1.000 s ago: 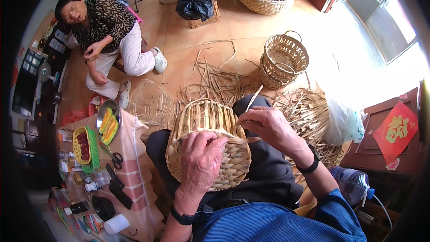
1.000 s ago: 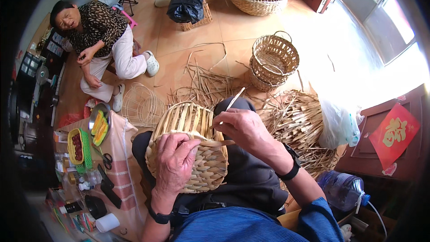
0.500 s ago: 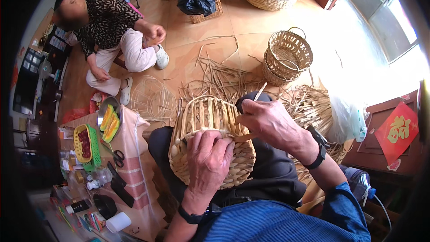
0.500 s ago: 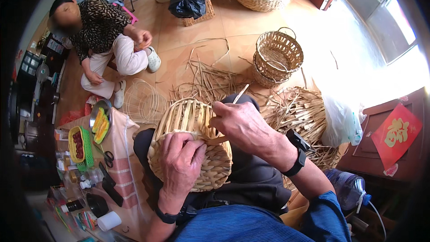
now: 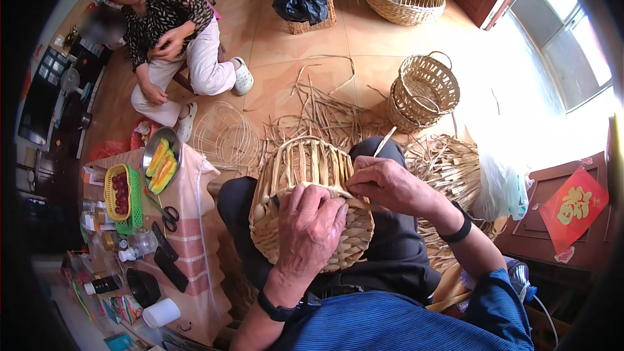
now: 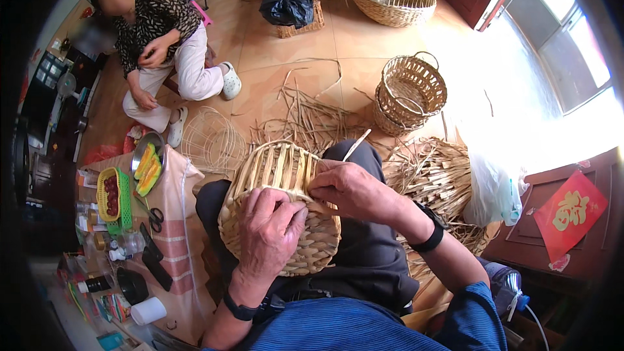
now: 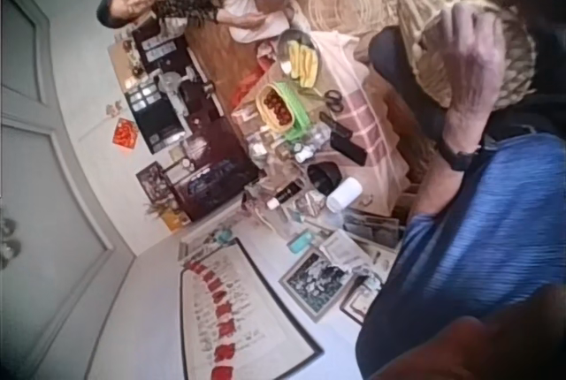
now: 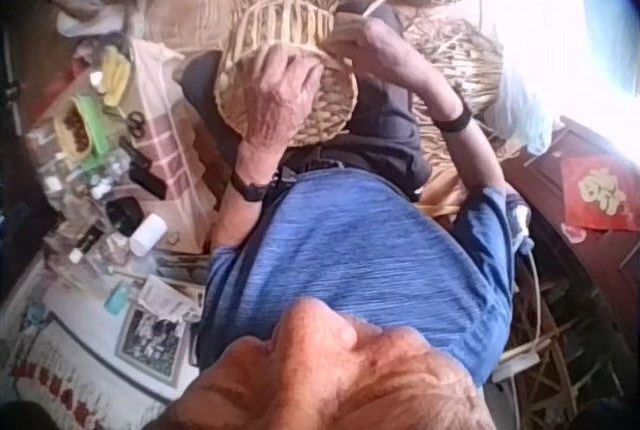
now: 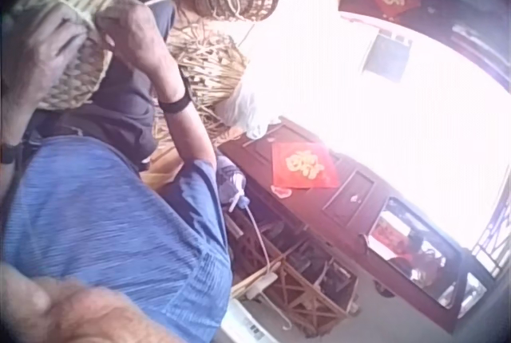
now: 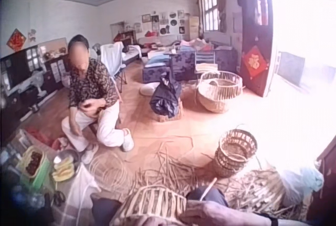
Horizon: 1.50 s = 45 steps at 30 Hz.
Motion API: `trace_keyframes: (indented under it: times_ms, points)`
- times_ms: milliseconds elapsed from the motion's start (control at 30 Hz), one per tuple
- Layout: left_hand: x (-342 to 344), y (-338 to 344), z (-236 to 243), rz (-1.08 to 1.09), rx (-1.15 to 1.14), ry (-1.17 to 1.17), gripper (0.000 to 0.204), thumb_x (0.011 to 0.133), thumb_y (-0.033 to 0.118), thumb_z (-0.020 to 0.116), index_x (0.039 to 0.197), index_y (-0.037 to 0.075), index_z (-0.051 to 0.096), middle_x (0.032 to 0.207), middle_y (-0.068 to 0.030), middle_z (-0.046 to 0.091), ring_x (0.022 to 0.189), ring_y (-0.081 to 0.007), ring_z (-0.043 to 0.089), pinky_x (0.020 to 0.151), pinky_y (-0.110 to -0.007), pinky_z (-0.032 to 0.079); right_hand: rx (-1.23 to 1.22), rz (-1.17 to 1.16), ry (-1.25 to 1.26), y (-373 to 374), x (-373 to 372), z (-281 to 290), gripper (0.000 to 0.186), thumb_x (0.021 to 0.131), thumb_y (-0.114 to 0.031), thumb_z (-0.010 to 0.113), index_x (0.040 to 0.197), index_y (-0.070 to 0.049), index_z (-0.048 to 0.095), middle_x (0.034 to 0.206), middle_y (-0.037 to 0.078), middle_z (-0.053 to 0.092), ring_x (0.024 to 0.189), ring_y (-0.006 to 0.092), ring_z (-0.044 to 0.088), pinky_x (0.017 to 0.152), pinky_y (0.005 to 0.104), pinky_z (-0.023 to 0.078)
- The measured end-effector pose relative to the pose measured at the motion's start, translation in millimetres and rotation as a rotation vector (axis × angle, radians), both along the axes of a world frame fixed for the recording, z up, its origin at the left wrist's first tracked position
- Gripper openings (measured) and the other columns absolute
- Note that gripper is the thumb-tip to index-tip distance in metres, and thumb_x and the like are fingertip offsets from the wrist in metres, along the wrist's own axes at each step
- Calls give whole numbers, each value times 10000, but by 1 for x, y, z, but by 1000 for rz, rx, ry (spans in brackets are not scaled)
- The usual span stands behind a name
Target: The person is weaving a wooden basket using long, thin strips of material.
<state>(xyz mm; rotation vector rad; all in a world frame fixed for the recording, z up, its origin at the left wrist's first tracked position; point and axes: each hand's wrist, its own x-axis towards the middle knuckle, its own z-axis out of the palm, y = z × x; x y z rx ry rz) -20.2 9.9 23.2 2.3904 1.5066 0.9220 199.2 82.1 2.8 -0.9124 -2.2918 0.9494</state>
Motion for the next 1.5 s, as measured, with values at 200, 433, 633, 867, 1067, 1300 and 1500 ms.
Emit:
trace_keyframes:
  times_ms: [200,433,633,867,1067,1300,1500]
  points:
    - [0,-5,0,5,-13,33,194,827,87,855,995,82,759,962,-49,600,938,-256,620,862,-422,522,-918,8,318,-2,7,-21,257,1097,-240,687,1104,2,772,965,-37,710,915,80,629,878,297,525]
    - [8,-8,2,79,25,57,213,845,53,838,1048,68,774,996,-67,643,940,-280,647,823,-419,558,-1294,-74,380,-3,6,-6,210,1102,-267,683,1094,-87,791,663,-108,538,551,1,381,494,220,277]
    - [10,-10,8,102,0,72,233,835,50,848,1059,56,782,1001,-78,657,934,-297,653,802,-425,564,-1514,-100,509,-3,11,-22,179,1090,-151,679,1185,-33,775,632,-35,587,484,18,397,441,222,253]
    - [14,-14,14,138,-93,79,223,885,79,827,1102,60,777,934,-90,577,908,-298,618,780,-438,525,-1528,-44,659,-6,10,-40,167,1084,-115,670,1153,-12,782,605,-52,553,480,35,424,447,224,276]
    - [20,-15,9,192,-40,98,185,883,134,844,1036,81,757,918,-69,590,893,-281,615,783,-428,532,-1538,-106,639,-11,11,-32,139,1068,-116,702,1119,-25,794,617,-55,563,484,35,420,454,221,279]
    - [23,-8,7,187,-70,-12,160,849,107,855,939,84,725,938,-69,665,917,-298,653,799,-432,545,-1322,-93,479,-10,14,-21,168,1077,-178,709,1127,-47,800,638,-81,556,512,17,407,473,221,284]
    - [13,-2,5,187,-85,-74,183,786,-4,844,887,75,714,911,-82,654,903,-310,661,784,-434,547,-1190,-69,330,-4,2,-2,230,1089,-291,708,1094,-67,759,687,-65,628,581,21,559,538,203,436]
